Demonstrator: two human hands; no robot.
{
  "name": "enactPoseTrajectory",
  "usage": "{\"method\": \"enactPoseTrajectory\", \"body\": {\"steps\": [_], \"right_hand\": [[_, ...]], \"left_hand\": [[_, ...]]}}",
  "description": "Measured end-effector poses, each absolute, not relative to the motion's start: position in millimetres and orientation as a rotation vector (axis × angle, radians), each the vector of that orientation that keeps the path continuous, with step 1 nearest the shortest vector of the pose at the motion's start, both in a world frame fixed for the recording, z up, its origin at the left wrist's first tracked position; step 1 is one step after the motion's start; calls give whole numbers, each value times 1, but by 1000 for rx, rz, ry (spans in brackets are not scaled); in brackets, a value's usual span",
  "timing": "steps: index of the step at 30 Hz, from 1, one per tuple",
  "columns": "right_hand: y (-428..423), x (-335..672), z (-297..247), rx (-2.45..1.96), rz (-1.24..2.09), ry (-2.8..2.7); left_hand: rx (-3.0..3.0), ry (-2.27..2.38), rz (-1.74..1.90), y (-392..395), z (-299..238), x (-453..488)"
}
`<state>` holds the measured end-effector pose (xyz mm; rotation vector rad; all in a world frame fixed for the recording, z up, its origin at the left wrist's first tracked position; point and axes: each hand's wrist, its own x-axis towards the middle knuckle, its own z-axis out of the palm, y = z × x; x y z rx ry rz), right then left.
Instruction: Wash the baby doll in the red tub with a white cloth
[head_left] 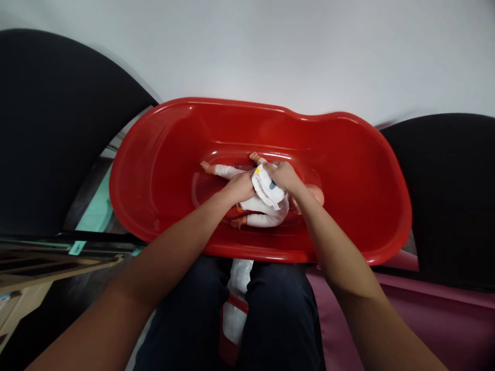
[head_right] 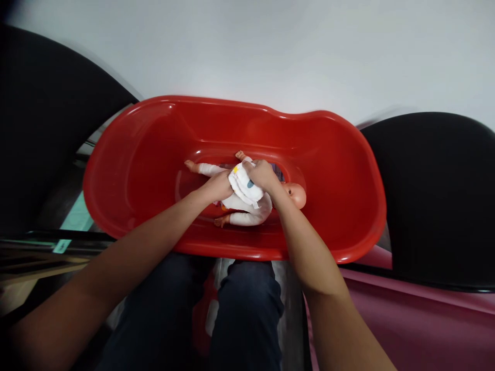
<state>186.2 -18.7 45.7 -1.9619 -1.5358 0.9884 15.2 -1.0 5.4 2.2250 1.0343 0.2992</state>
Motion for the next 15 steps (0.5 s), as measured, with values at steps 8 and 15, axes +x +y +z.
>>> {"method": "enactPoseTrajectory", "body": {"steps": [8,15], "right_hand": [[-20,193,51,-1933,1083,-1525],[-22,198,54,-1909,1173,-1493]], "left_hand": [[2203,998,356,4,-6,13],[2265,919,400,13,-27,13]]}}
